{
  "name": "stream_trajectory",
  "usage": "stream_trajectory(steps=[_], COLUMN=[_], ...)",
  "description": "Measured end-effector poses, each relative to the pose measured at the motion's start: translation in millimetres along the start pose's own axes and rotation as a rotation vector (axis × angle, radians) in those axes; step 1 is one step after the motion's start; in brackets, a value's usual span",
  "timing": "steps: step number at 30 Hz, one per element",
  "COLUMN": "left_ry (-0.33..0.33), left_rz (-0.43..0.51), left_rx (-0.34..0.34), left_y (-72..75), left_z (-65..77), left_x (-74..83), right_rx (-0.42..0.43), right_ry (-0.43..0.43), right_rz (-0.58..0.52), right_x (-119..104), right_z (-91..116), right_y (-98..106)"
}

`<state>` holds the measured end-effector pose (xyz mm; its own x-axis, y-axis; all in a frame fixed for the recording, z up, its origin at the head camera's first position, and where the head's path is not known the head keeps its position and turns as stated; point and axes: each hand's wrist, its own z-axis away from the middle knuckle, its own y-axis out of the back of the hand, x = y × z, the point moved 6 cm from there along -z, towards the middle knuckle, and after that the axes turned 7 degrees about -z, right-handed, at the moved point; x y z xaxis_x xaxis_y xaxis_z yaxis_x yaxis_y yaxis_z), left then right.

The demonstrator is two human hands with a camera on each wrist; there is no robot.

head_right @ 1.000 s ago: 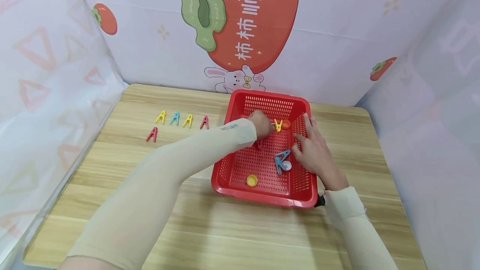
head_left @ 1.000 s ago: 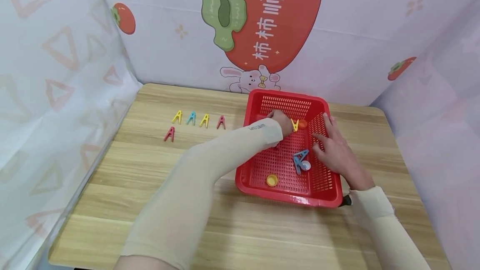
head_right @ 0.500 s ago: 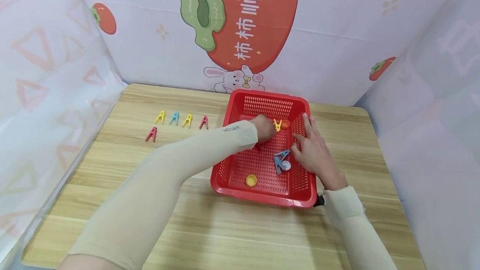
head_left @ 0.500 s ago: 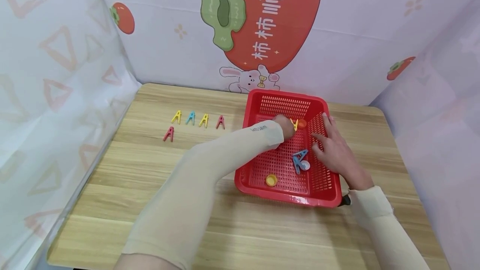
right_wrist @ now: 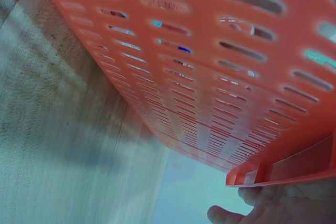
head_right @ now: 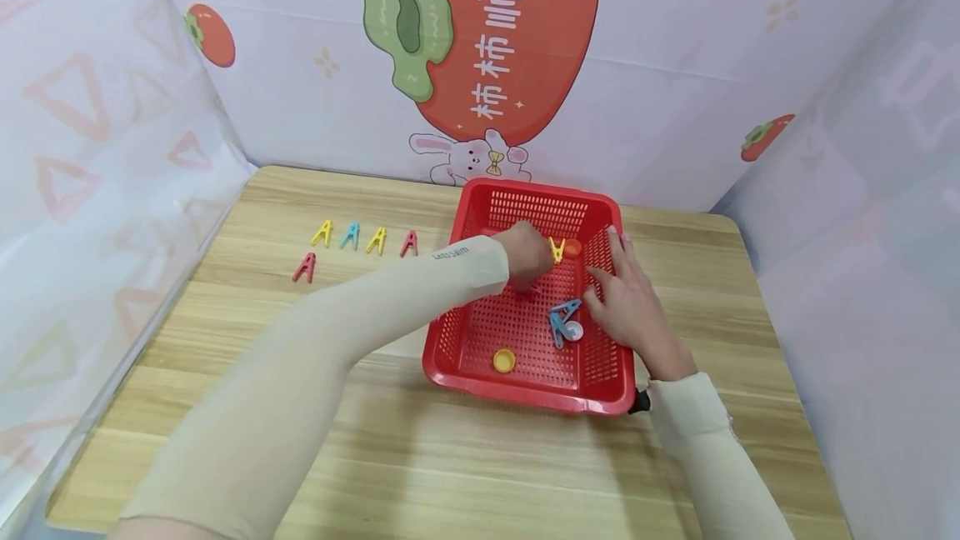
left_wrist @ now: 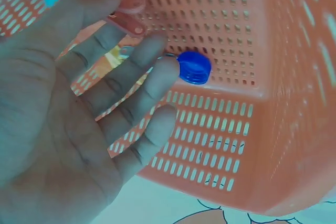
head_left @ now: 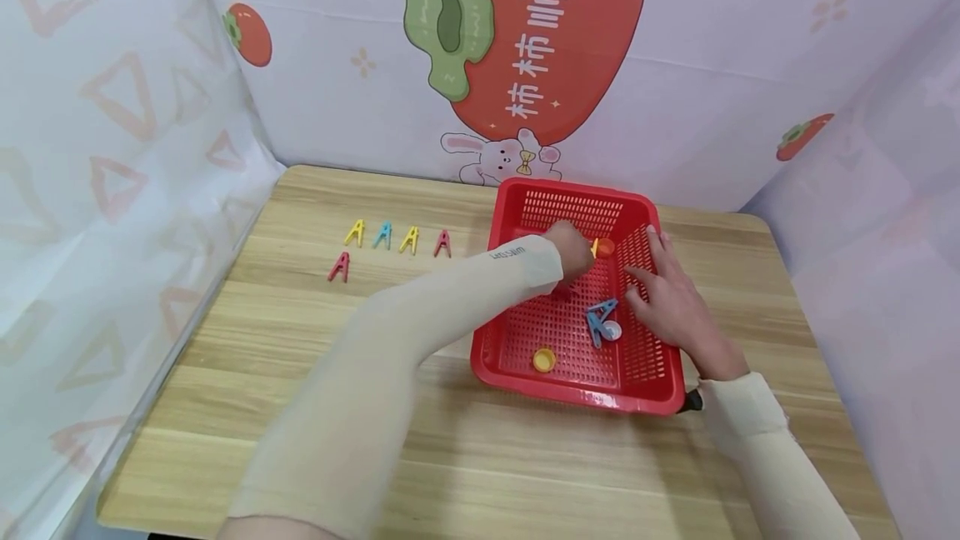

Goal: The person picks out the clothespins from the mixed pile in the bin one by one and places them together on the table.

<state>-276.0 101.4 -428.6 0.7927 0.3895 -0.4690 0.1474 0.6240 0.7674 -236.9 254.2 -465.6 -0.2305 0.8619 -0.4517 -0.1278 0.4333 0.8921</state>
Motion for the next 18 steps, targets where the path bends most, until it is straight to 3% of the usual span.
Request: stream_trajectory(steps=[4, 8, 11, 13, 15, 18], left_ry=[-0.005, 0.004, -0.043, -0.075, -0.101, -0.097], left_rz=[0.116, 0.291, 0.345, 0.37, 0.395, 0.455], left_rx=[0.0, -0.148, -0.183, -0.144, -0.063, 0.035], left_y=[3.8, 1.1, -0.5, -2.1, -3.4, -8.2], left_z=[7.0, 6.9, 9.7, 12.4, 16.4, 24.2], left_x=[-3.8, -9.1, -12.6, -15.9, -20.0, -27.1], right_rx=[0.0, -0.006, -0.015, -0.015, -0.012, -0.01], right_ry=[-0.002, -0.006, -0.009, -0.005, -0.002, -0.003], right_rz=[0.003, 0.007, 0.011, 0.01, 0.008, 0.006], right_x=[0.9, 1.5, 1.0, 0.2, -0.4, -0.9], right_z=[-0.3, -1.0, -1.3, -1.3, -1.2, -0.7], right_y=[0.7, 1.0, 0.4, 0.5, 0.7, 0.7])
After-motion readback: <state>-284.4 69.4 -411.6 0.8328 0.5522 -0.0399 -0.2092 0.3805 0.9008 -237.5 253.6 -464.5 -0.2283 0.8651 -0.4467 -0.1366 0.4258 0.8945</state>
